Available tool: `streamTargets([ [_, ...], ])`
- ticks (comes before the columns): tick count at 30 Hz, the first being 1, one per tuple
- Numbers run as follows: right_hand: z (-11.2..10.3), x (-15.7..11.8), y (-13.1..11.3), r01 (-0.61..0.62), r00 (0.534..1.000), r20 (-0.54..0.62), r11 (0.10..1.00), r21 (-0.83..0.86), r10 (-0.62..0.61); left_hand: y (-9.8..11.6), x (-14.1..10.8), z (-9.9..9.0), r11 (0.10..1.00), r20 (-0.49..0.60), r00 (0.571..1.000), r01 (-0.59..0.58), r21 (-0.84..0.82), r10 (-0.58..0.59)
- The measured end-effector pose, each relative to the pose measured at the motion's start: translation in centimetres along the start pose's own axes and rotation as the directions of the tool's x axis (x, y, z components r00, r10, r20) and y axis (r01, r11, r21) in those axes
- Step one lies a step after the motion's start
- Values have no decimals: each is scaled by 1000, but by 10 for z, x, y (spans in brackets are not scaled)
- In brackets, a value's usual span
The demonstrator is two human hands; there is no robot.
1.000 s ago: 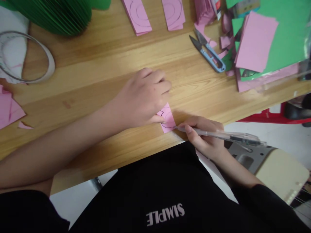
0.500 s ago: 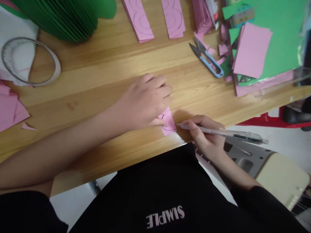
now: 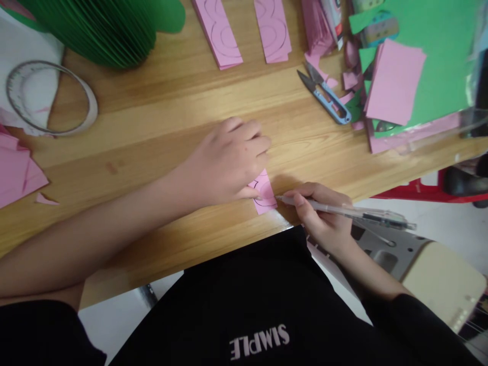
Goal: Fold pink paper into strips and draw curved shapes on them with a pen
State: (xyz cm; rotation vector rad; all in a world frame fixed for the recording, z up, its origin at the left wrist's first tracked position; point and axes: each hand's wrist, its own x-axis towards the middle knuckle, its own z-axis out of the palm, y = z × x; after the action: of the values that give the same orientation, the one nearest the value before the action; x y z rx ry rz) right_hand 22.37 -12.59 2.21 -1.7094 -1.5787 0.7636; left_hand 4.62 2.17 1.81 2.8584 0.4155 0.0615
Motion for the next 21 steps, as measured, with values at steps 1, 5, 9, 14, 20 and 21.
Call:
streamTargets([
  [1, 0, 0, 0, 1, 1000, 2, 1000, -3, -1, 0, 0, 0, 1000, -6, 1000, 0, -11, 0],
  [5, 1, 1, 0, 27, 1000, 12, 1000, -4, -27, 0, -1, 1, 1000, -23, 1000, -5, -6, 5],
  [9, 2, 1, 0, 70, 997, 37, 998, 2, -70, 0, 0, 0, 1000, -15, 1000, 2, -11, -3],
  [14, 4, 4, -2, 106, 993, 55, 994, -7, -105, 1, 0, -1, 1000, 4, 1000, 4, -17, -4],
  [20, 7, 7, -4, 117, 990, 82, 993, 18, -118, 1, 0, -1, 1000, 4, 1000, 2, 7, -2],
  [21, 8, 7, -4, 109, 990, 86, 994, 19, -110, 1, 0, -1, 1000, 6, 1000, 4, 6, -4],
])
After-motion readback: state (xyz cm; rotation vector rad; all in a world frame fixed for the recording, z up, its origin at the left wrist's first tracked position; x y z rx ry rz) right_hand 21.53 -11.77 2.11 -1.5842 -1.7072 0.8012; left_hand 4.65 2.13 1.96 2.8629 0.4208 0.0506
